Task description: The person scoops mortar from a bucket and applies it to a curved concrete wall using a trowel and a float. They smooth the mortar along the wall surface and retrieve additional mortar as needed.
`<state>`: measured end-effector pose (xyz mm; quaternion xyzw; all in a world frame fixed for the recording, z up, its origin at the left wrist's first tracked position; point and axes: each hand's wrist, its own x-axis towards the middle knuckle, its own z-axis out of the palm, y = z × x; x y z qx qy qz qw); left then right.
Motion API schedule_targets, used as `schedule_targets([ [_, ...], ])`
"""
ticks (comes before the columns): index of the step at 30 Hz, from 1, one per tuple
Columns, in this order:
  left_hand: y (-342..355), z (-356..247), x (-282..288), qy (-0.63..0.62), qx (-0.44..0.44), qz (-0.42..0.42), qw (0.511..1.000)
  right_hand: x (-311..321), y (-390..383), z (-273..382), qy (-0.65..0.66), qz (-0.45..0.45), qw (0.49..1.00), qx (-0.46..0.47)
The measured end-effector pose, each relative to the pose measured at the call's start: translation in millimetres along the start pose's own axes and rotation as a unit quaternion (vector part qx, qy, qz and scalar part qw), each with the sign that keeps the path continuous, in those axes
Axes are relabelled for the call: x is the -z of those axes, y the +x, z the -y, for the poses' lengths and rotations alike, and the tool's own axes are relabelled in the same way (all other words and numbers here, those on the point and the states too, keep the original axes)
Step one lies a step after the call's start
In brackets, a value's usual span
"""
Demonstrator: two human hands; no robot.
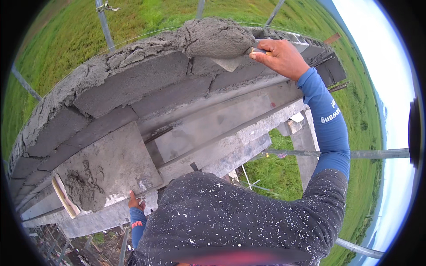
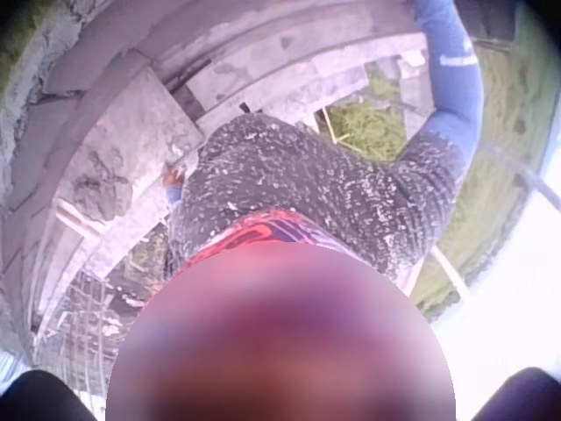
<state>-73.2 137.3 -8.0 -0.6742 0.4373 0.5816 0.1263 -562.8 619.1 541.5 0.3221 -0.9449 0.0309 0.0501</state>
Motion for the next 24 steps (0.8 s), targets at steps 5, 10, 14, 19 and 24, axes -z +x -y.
schedule_targets([
  [5,9.4,-2.2,6.6,0.006,0.017,-0.025,1.000,73.0,24.3,-102.6,-0.262,-0.021,0.965,-0.014],
  [10,16.3,-1.6,2.6,0.000,0.046,-0.075,0.996,50.1,72.3,-163.3,-0.406,-0.012,0.910,0.085],
  [14,10.3,-2.7,-1.0,-0.023,0.044,-0.076,0.996,20.5,65.8,-183.0,-0.423,-0.073,0.897,0.108],
  [19,-0.2,-6.2,-5.6,-0.014,0.033,-0.092,0.995,12.3,34.9,-186.8,-0.412,-0.179,0.893,0.038],
  [24,-7.5,-5.8,-7.9,-0.039,-0.001,-0.090,0.995,-23.6,-36.5,-184.6,-0.263,-0.224,0.931,-0.116],
])
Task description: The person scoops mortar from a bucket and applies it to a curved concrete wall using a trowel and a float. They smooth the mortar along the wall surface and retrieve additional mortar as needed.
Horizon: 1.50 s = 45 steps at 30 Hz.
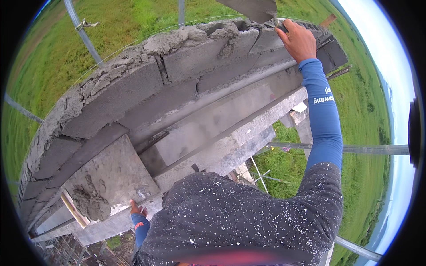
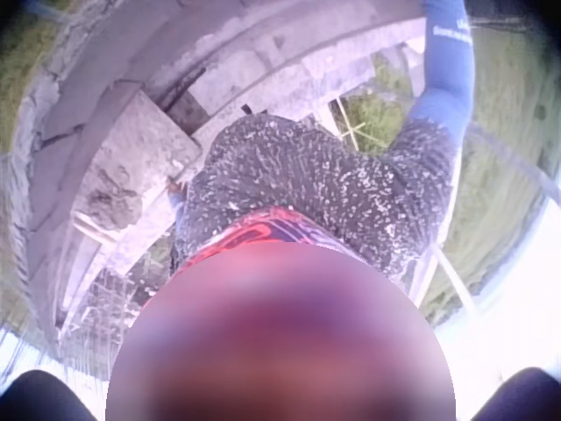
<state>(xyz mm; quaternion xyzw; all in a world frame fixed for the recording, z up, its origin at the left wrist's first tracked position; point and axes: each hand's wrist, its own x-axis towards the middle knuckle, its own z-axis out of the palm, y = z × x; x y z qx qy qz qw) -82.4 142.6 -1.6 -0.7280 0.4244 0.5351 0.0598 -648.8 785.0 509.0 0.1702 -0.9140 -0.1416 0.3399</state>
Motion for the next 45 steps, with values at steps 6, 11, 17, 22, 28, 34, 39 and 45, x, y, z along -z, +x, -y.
schedule_targets([
  [6,-2.6,-3.3,10.5,0.018,0.030,0.002,0.999,-77.8,-171.7,46.4,0.162,0.218,0.955,-0.121],
  [11,-7.0,-5.8,5.1,0.022,0.007,0.022,0.999,-156.7,-233.9,65.5,0.116,0.434,0.884,-0.126],
  [17,-15.2,-4.1,-13.4,-0.001,0.033,0.029,0.999,-254.0,-302.1,170.0,0.398,0.504,0.505,-0.577],
  [22,-18.8,-9.6,-6.1,0.002,0.043,0.040,0.998,-301.3,-340.1,352.7,0.545,0.279,0.215,-0.761],
  [28,-42.4,-3.9,-8.8,0.023,0.017,0.005,1.000,-368.0,-373.8,466.9,0.431,0.280,0.208,-0.832],
  [34,-67.7,-5.7,-14.3,0.031,-0.005,0.022,0.999,-449.4,-368.9,431.4,0.208,0.714,0.631,-0.221],
  [39,-80.6,-2.8,-23.1,0.031,-0.037,0.004,0.999,-490.4,-341.5,439.5,0.374,0.572,0.516,-0.516],
  [45,-89.1,-3.0,-27.9,0.039,-0.051,-0.014,0.998,-445.4,-344.3,460.6,0.551,0.130,0.160,-0.808],
])
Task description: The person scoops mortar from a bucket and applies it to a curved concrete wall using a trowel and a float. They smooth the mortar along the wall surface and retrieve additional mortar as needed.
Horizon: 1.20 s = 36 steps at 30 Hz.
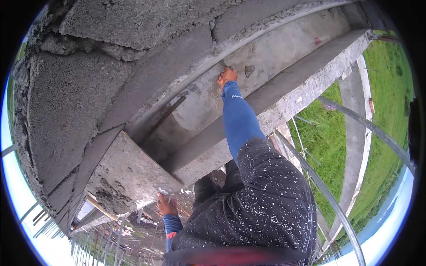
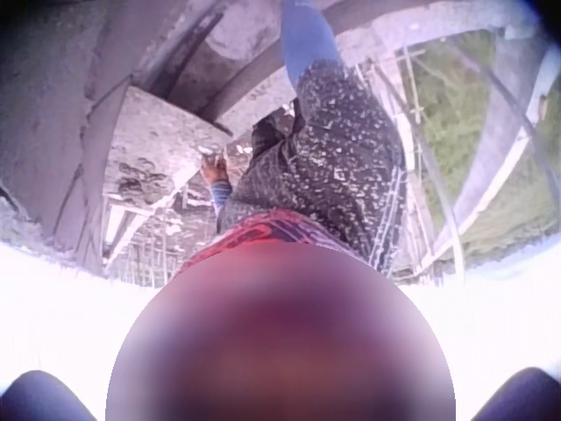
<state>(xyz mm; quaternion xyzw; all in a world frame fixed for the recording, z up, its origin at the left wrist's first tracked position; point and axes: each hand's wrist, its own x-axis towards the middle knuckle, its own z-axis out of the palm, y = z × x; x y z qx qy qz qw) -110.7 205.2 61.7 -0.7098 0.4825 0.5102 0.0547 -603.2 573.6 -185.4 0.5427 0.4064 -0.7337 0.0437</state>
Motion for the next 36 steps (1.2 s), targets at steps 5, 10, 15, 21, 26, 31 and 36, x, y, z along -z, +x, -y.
schedule_targets([
  [5,12.8,1.2,4.8,0.009,0.006,0.022,1.000,35.6,-71.6,30.6,0.052,0.079,0.995,-0.003],
  [10,32.2,-0.3,11.6,0.019,0.018,0.029,0.999,50.4,-149.1,92.8,0.040,0.104,0.994,-0.013],
  [15,50.4,2.8,1.2,-0.011,-0.009,0.039,0.999,67.1,-259.1,197.0,0.015,0.155,0.983,0.101],
  [21,70.3,9.2,-4.5,-0.018,0.012,0.004,1.000,64.2,-408.4,346.2,-0.161,0.211,0.891,0.367],
  [26,62.0,10.2,-10.6,-0.070,0.000,-0.044,0.997,35.1,-460.9,431.0,-0.554,-0.046,0.541,0.632],
  [31,53.1,11.3,-15.2,-0.098,-0.040,-0.078,0.991,40.8,-474.4,457.3,-0.626,-0.127,0.322,0.698],
  [36,62.4,9.3,-8.9,-0.048,0.007,-0.021,0.999,81.0,-451.2,450.0,-0.589,-0.082,0.263,0.759],
])
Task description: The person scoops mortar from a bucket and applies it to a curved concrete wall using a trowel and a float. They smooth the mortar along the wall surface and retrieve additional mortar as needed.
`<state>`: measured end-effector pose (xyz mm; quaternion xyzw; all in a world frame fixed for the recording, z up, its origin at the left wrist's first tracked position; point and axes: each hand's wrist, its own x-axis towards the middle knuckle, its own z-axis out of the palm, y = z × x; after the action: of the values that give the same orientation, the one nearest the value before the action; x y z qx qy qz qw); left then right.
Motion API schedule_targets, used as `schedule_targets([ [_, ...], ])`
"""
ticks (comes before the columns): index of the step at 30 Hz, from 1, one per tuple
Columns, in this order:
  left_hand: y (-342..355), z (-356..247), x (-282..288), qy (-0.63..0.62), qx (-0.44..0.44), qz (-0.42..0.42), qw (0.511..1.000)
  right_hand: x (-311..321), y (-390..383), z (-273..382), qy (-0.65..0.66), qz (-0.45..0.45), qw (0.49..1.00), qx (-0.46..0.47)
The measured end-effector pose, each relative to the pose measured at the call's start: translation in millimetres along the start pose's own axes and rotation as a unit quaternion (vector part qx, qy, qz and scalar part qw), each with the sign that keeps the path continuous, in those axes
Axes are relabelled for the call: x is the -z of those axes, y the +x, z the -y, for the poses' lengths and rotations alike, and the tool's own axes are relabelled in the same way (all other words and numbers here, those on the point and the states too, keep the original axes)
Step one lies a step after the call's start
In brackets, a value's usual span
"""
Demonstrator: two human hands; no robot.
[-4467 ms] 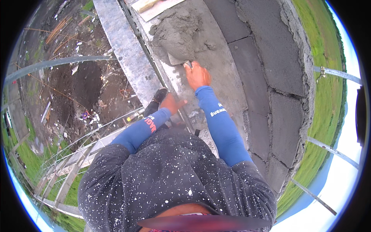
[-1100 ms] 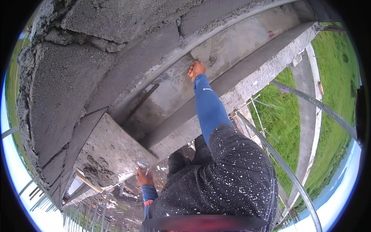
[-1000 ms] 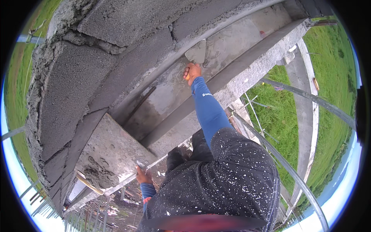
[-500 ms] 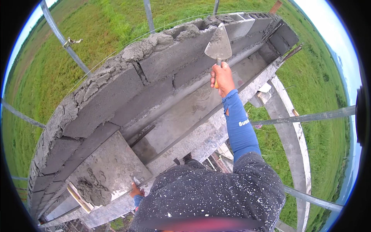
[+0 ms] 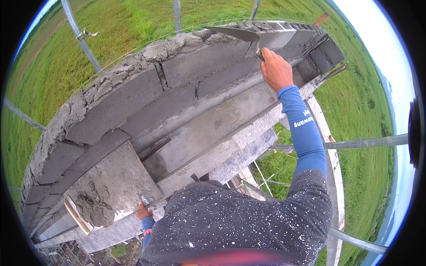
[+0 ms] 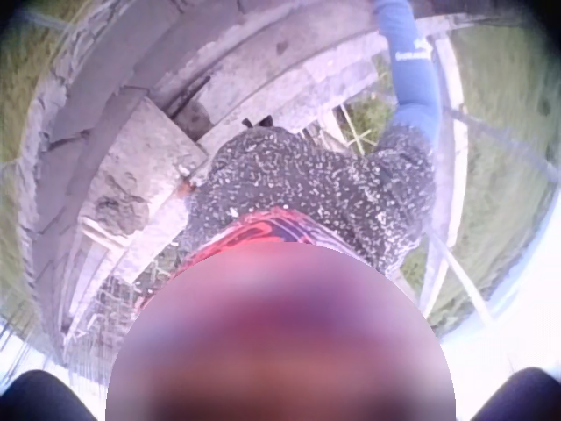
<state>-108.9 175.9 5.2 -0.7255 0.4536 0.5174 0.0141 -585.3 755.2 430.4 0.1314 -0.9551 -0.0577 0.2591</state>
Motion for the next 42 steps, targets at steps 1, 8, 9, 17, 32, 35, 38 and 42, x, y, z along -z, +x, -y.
schedule_targets([
  [1,1.7,0.6,0.4,0.005,0.002,-0.006,1.000,-7.0,-5.6,-2.8,-0.018,0.000,0.999,0.035],
  [8,8.5,13.1,-7.6,0.029,-0.054,-0.055,0.997,-30.3,19.8,-55.9,-0.092,0.040,0.995,-0.010],
  [9,10.2,15.9,-7.6,0.012,-0.060,-0.044,0.997,-26.9,22.3,-65.1,-0.106,0.047,0.993,-0.018],
  [17,23.1,26.4,-3.1,-0.020,-0.063,0.002,0.998,18.8,42.1,-50.9,-0.113,0.032,0.991,-0.071],
  [32,-20.5,20.1,4.1,0.066,-0.091,0.030,0.993,-72.4,-110.5,580.7,0.222,0.318,0.802,0.455],
  [35,-24.6,17.0,1.4,0.070,-0.057,0.073,0.993,-54.3,-98.9,720.1,0.231,0.275,0.790,0.498],
  [38,-32.8,14.6,5.6,0.045,-0.068,0.095,0.992,-28.6,-99.4,827.9,0.294,0.314,0.737,0.522],
  [42,-37.6,13.6,19.2,0.022,-0.072,0.131,0.988,5.8,-183.9,909.4,0.392,0.425,0.569,0.584],
])
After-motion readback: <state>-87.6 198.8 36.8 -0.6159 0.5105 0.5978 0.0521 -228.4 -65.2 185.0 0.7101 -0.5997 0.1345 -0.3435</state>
